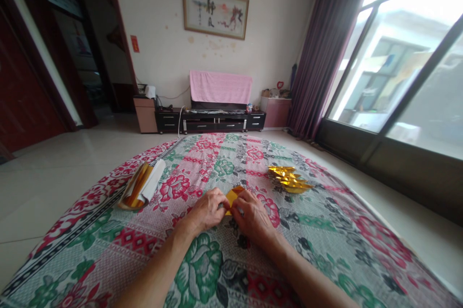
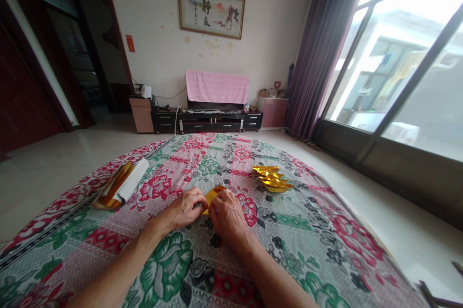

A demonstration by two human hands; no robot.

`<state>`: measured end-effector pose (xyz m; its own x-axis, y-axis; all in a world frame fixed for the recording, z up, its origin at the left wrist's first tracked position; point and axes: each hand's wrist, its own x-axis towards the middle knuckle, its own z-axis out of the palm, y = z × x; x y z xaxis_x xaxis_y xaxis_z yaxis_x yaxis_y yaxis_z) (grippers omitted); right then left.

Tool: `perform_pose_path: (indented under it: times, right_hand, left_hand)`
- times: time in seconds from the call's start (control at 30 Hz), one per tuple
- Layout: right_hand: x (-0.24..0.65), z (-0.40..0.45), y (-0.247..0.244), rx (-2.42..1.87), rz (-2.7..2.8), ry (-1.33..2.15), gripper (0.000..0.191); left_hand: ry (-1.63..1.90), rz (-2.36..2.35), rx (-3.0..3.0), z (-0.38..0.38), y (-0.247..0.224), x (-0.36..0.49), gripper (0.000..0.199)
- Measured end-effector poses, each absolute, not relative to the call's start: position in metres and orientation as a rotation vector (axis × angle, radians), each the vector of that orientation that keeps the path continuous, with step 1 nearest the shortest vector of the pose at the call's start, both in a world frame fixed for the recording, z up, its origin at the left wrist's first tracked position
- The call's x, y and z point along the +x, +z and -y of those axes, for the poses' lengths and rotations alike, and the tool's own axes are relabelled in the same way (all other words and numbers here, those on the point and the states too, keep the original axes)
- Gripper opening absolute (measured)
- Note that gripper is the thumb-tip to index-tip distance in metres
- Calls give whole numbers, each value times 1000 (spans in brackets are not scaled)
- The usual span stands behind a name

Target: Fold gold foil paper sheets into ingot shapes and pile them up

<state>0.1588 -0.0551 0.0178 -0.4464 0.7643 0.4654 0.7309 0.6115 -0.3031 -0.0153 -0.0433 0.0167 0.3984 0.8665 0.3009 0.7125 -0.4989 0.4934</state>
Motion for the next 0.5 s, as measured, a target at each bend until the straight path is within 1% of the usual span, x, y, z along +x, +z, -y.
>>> perform_pose_path:
  times: [0.5]
  right_hand:
    - [153, 58, 17, -1291, 2198, 67, 7]
  left_hand:
    - [738, -1396, 2359, 46, 20, -14, 20]
